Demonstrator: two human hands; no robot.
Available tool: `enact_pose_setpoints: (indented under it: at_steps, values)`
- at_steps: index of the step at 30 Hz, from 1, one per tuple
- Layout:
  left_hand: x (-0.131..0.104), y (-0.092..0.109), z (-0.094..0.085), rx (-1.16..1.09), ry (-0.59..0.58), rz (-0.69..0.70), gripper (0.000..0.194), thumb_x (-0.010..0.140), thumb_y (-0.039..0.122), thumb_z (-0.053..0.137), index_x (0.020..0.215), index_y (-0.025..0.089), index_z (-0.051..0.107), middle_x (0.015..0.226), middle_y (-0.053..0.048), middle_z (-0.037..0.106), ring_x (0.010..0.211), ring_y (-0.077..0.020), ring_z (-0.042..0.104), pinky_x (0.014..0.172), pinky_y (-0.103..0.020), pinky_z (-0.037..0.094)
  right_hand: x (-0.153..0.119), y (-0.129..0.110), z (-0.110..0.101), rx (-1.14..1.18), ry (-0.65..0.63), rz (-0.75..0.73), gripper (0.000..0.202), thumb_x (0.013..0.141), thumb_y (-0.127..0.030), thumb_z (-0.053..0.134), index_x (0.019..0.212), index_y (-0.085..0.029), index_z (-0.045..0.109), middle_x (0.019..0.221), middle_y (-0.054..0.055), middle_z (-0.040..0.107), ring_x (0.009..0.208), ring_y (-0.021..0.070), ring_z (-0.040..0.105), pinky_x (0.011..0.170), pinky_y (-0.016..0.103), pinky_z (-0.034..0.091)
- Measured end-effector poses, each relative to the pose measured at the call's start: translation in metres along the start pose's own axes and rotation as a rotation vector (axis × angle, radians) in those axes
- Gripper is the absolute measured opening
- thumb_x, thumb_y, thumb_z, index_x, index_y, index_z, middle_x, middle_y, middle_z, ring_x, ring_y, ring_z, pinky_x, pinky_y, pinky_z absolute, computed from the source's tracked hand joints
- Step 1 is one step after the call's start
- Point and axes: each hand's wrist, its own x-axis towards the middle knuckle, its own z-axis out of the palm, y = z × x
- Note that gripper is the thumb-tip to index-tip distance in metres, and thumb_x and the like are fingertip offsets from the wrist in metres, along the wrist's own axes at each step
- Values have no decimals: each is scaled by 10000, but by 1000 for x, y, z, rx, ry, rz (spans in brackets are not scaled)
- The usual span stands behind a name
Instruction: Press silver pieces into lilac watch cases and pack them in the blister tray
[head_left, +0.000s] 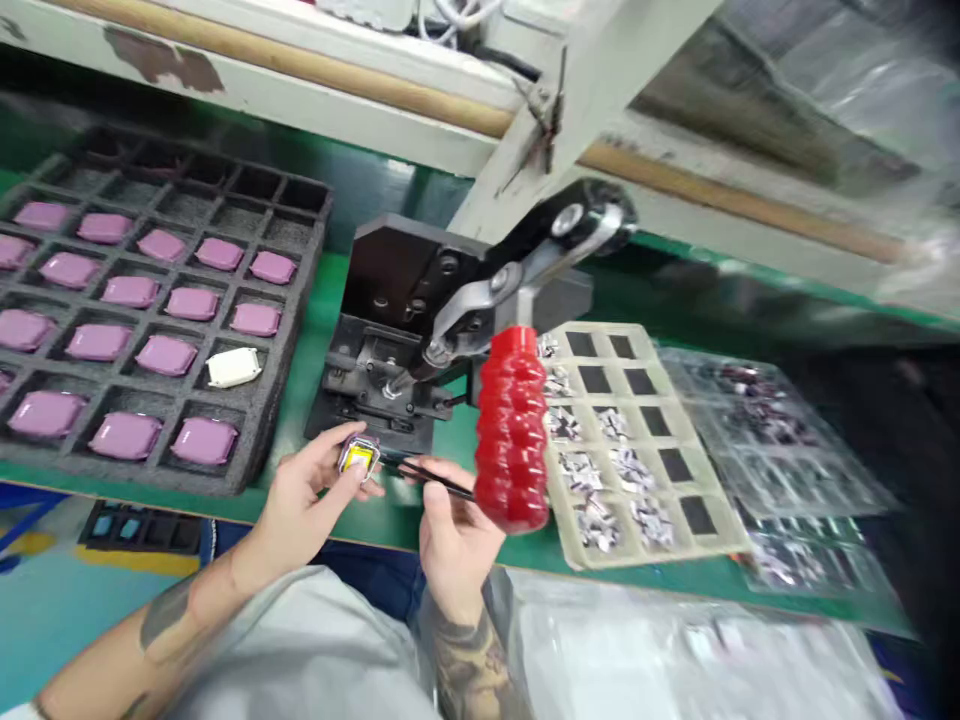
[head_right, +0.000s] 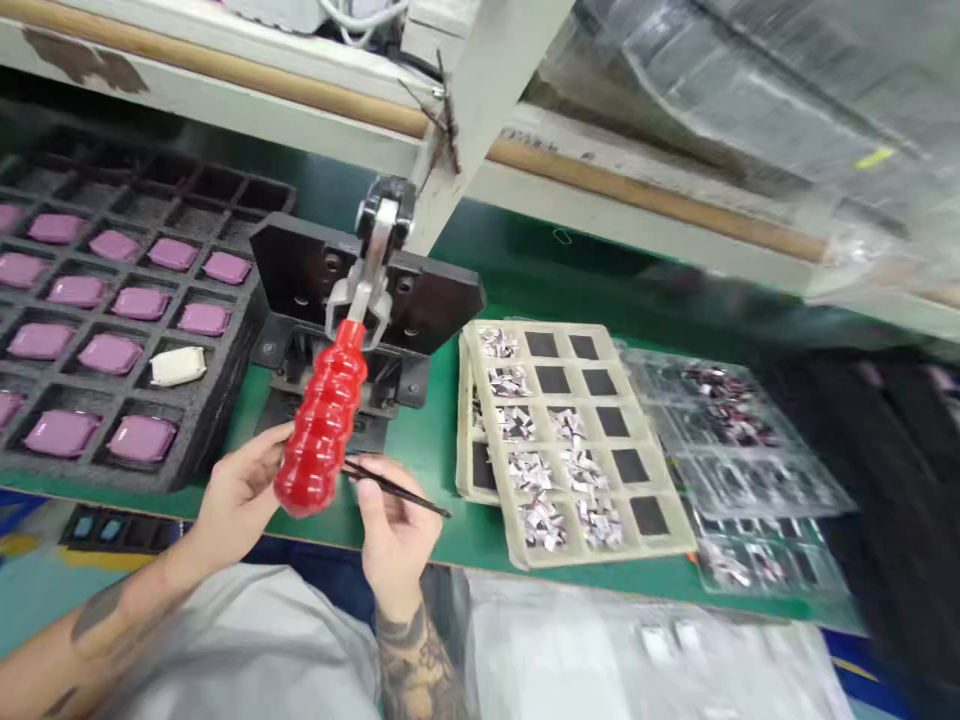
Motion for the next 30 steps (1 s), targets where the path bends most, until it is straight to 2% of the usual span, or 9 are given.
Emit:
enact_pose_setpoints:
  at_steps: [5, 10, 12, 15, 17, 20, 22, 27, 30]
  values:
    - [-1, 3, -2, -90, 15, 11, 617, 1046, 509, 787, 1533, 146, 675, 1196, -162, 863, 928, -280, 875, 843, -367, 728, 2, -17, 1, 124, -43, 51, 144, 1045, -362, 780, 1014, -223, 802, 937, 68, 823, 799, 202, 779, 701, 339, 663]
    - [-4, -2, -4, -49, 44, -7, 575, 1017, 446, 827, 1495, 152, 700, 1132, -142, 873, 849, -265, 858, 771, -371, 723, 26, -84, -33, 230, -243, -130, 379, 1061, -508, 699, 794, -255, 609, 496, -54, 517, 395, 135, 490, 408, 263, 433]
    - [-5, -3, -4, -10, 28, -6, 563, 1029, 441, 812, 1504, 165, 690, 1126, -128, 875, 855, -250, 850, 788, -362, 712, 42, -107, -51, -52, -3, -370, 363, 1069, -507, 690, 811, -260, 626, 539, -44, 551, 438, 152, 545, 457, 294, 492]
    - [-7, -1, -2, 6, 36, -10, 623, 1032, 457, 803, 1557, 170, 632, 1123, -115, 878, 865, -244, 843, 795, -353, 693, 59, -113, -69, -593, 440, -649, 59, 1044, -305, 766, 1038, -249, 781, 901, 51, 766, 844, 228, 752, 772, 399, 626]
    - [-9, 2, -2, 12, 44, -25, 670, 1022, 482, 809, 1581, 174, 604, 1127, -110, 878, 860, -244, 841, 794, -351, 693, 58, -100, -71, -874, 324, -745, 217, 1032, -165, 759, 1223, -260, 794, 1062, 73, 800, 961, 237, 751, 843, 410, 602]
    - [-11, 4, -3, 52, 48, -50, 710, 1006, 540, 814, 1586, 191, 601, 1153, -109, 878, 883, -254, 850, 815, -345, 707, 43, -68, -65, -1236, -134, -745, 285, 1095, -131, 647, 1346, -231, 738, 1027, 73, 800, 904, 227, 709, 797, 413, 546]
    - [-11, 3, -6, 88, 35, -60, 723, 989, 572, 823, 1579, 210, 613, 1166, -104, 878, 910, -265, 860, 819, -334, 716, 33, -51, -60, -1383, -294, -690, 253, 1123, -145, 592, 1332, -192, 727, 991, 72, 780, 909, 229, 674, 823, 423, 525]
    - [-5, -9, -18, 142, -30, -44, 753, 968, 570, 847, 1585, 213, 606, 1201, -113, 879, 920, -269, 874, 833, -321, 735, 27, -53, -65, -1458, -415, -560, 346, 1099, -119, 567, 1415, -188, 689, 1096, 90, 764, 982, 234, 643, 881, 416, 519]
    - [1, -19, -27, 146, -75, -23, 761, 920, 553, 900, 1531, 195, 622, 1200, -140, 879, 921, -305, 882, 808, -353, 754, 45, -79, -96, -1404, -253, -516, 383, 1070, -87, 542, 1401, -201, 699, 1198, 105, 768, 1087, 244, 665, 963, 413, 531]
